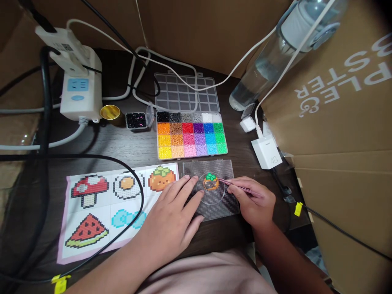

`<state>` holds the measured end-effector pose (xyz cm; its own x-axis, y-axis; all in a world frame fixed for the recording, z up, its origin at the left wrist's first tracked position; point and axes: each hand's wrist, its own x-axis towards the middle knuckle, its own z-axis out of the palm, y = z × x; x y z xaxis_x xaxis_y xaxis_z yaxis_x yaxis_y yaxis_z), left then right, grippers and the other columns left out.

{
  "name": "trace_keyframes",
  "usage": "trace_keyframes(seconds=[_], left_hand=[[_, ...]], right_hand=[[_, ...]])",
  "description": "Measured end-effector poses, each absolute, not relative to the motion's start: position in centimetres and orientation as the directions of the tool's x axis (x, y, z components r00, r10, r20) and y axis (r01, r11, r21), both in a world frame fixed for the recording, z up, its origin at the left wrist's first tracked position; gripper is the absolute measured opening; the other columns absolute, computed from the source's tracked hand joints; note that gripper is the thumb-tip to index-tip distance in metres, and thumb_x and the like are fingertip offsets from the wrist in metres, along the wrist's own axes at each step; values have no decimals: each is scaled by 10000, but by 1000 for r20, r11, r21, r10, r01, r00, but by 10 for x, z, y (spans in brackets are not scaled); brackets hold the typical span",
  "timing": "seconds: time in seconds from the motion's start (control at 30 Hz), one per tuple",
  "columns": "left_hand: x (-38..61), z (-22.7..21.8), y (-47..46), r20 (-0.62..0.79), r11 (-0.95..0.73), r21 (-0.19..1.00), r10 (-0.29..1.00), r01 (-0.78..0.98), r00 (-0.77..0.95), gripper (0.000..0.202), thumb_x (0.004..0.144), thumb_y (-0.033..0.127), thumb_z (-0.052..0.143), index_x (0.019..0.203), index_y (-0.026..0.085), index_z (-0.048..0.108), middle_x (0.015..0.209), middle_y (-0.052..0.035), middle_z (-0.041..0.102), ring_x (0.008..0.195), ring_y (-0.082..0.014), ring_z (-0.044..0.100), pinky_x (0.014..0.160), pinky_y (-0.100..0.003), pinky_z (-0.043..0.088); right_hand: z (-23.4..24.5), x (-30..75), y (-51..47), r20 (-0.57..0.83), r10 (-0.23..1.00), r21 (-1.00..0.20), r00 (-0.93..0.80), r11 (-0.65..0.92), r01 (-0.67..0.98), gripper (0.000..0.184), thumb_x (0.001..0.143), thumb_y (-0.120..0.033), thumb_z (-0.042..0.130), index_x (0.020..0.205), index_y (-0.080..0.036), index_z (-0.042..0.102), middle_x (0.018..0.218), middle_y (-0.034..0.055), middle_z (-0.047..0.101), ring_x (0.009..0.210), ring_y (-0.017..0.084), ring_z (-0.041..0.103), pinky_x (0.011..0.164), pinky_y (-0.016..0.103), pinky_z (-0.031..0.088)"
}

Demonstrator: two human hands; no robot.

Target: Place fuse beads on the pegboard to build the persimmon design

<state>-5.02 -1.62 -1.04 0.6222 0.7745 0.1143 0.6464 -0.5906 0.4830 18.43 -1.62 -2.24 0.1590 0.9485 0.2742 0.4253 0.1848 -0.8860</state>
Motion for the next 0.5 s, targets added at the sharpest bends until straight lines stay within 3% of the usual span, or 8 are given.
trace_keyframes(seconds=[0.5], left_hand=[[-46, -12, -15, 142, -591, 468, 784, 657, 605, 390, 947, 277, 558, 1309, 134, 586, 1461, -159, 478, 1339, -350, 419, 1105, -531, 368]], right_hand=[[-24, 185, -18, 263, 950, -893, 166, 175, 414, 201, 805, -90, 723, 901, -254, 789, 841, 38, 778, 780, 196, 736, 677, 308, 617]])
